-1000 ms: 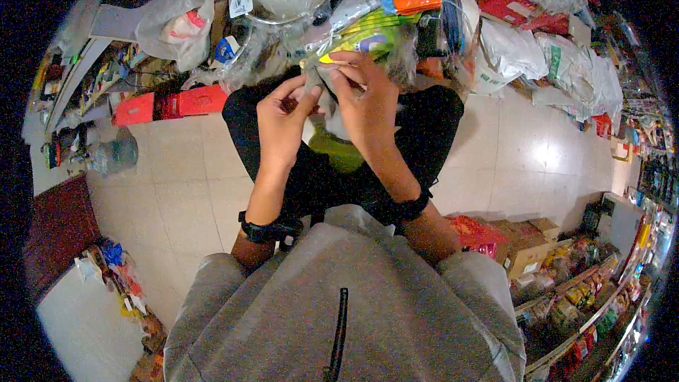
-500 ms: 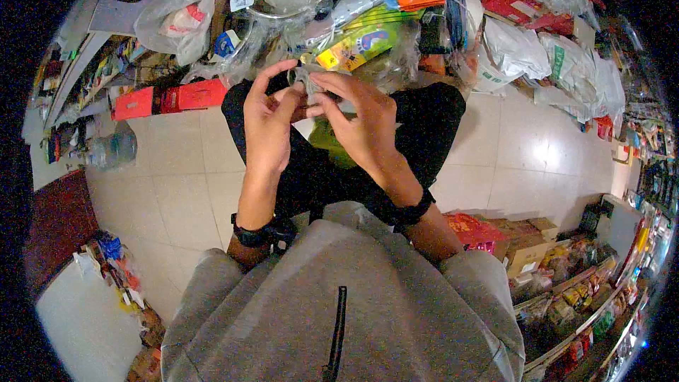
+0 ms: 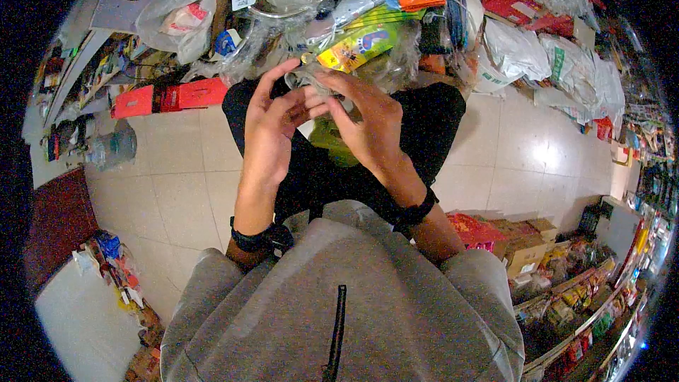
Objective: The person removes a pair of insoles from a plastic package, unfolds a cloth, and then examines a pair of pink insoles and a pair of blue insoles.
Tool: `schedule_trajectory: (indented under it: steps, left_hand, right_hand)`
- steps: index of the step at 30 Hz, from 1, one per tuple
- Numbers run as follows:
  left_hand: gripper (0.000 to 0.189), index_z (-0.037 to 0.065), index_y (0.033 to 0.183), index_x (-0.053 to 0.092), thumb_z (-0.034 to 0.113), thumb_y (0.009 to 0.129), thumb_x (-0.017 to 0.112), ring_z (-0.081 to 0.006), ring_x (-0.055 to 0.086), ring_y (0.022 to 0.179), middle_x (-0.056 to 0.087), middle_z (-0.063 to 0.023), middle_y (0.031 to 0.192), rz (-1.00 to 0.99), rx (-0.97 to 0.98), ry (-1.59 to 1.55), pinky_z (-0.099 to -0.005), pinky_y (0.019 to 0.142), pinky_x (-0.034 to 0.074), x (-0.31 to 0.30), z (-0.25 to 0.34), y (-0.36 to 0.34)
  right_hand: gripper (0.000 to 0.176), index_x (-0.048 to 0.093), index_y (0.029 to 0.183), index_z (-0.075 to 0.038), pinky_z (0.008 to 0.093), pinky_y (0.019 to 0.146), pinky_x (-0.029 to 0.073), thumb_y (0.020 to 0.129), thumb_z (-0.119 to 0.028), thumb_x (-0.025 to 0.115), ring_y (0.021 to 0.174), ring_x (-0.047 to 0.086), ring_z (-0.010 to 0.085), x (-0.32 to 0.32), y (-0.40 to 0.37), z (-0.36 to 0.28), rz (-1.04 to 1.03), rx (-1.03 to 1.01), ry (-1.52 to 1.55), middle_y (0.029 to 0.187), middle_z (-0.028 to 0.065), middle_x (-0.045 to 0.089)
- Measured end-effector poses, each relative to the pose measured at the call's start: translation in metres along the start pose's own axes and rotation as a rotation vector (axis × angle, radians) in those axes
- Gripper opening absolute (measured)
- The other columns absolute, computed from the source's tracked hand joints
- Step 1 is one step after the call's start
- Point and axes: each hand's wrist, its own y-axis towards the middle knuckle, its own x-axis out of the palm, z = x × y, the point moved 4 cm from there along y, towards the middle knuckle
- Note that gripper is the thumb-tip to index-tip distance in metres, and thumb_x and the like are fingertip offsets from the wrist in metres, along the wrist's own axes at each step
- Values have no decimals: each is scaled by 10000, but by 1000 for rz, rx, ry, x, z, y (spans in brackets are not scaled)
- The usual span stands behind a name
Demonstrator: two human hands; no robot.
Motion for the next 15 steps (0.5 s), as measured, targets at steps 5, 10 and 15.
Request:
schedule_trajectory:
  steps: [5, 10, 15]
  left_hand:
    - [371, 17, 1241, 502, 2, 888, 613, -147, 624, 903, 653, -90, 1000, -115, 248, 298, -296, 842, 508, -4, -8, 4]
    - [496, 20, 1140, 518, 33, 733, 801, -182, 559, 899, 559, -91, 991, 129, 645, 986, -308, 821, 481, -25, -12, 10]
    - [452, 24, 1050, 599, 77, 676, 848, -291, 551, 1027, 538, -140, 1133, 150, 842, 1163, -370, 882, 467, -28, -23, 4]
  right_hand:
    - [315, 703, 1079, -91, 310, 789, 562, 775, -22, 749, 917, 717, 234, -6, 6, 6, 34, 25, 39, 1023, 91, 727]
    - [235, 687, 1031, -21, 277, 792, 565, 803, 9, 733, 905, 718, 158, -23, 15, 21, 145, 159, 213, 992, 84, 738]
    - [248, 645, 1055, 21, 290, 825, 569, 820, 33, 722, 943, 710, 200, -37, 17, 22, 125, 272, 324, 1018, 117, 724]
